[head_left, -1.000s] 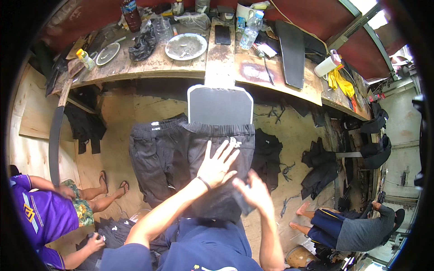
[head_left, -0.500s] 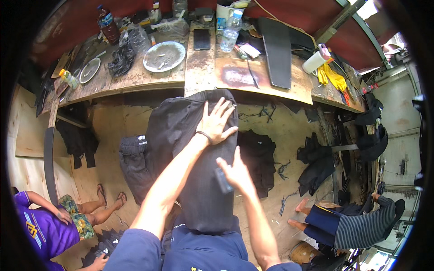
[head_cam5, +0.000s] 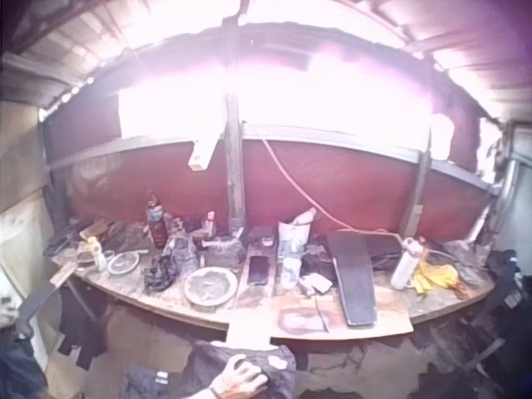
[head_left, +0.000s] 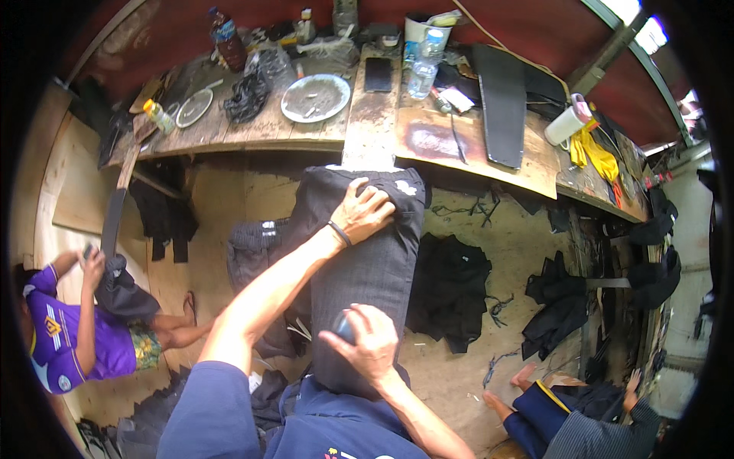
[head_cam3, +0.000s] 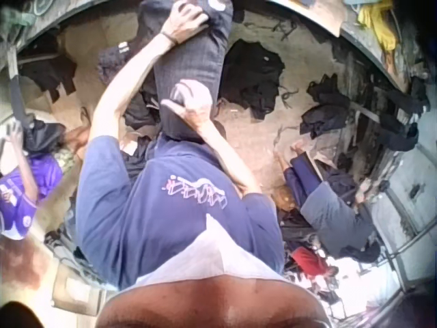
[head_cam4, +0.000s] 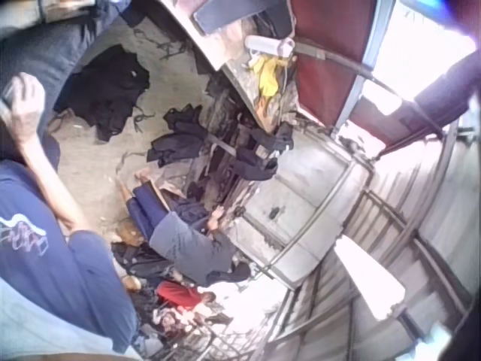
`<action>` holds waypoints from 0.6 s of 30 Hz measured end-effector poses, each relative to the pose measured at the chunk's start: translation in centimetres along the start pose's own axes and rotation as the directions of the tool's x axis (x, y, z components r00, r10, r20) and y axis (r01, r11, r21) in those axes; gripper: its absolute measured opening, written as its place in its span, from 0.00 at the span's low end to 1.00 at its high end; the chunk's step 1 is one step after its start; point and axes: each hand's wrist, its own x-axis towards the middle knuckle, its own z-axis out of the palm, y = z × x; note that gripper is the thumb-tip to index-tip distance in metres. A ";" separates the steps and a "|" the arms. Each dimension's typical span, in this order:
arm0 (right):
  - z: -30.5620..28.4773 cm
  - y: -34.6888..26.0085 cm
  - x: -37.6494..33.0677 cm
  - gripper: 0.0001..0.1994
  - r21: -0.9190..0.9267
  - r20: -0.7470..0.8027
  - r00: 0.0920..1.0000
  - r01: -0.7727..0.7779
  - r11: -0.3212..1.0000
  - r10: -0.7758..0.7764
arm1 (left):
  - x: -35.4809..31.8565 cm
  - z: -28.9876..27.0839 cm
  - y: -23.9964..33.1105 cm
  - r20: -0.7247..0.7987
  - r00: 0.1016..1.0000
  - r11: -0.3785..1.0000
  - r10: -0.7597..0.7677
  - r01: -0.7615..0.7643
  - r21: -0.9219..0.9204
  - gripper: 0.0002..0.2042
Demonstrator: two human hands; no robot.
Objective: The person irons a pair of black shorts on a small ironing board using a handheld steamer. They repeatedly smooth the fabric and apply steam to different sections of the garment while another person works nearby.
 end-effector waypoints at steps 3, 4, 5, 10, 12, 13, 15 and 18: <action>1.3 1.0 -1.8 0.38 -0.123 0.117 0.952 0.298 0.947 -0.284 | -2.3 1.9 0.5 -0.144 0.989 0.997 -0.033 0.022 -0.077 0.25; 1.7 1.6 -2.0 0.38 -0.063 0.233 0.958 0.184 0.981 -0.165 | -2.6 2.2 0.4 -0.190 0.979 0.993 -0.080 0.061 -0.102 0.27; 1.9 2.3 -2.1 0.39 -0.029 0.296 0.955 -0.016 0.999 0.024 | -2.6 2.5 0.2 -0.192 0.973 0.987 -0.126 0.104 -0.120 0.30; 1.0 2.9 1.4 0.40 0.045 0.404 0.882 0.248 0.968 -0.244 | -0.3 3.3 -3.4 0.302 0.903 0.910 -0.305 0.370 -0.187 0.34; 0.6 2.2 4.6 0.39 0.080 0.514 0.848 0.102 0.992 -0.129 | 0.8 3.7 -5.2 0.269 0.925 0.936 -0.267 0.316 -0.155 0.39; 0.7 2.3 6.5 0.39 0.128 0.477 0.869 0.082 0.988 -0.133 | 1.2 4.0 -5.9 0.210 0.943 0.948 -0.258 0.289 -0.132 0.41; 2.0 4.0 10.8 0.38 0.024 0.477 0.876 0.070 0.997 -0.073 | 1.8 4.4 -6.9 0.143 0.959 0.954 -0.246 0.265 -0.138 0.43; 6.0 9.5 15.1 0.35 -0.018 0.407 0.902 0.166 0.986 -0.144 | 2.0 4.7 -7.4 0.328 0.910 0.932 -0.254 0.321 -0.169 0.43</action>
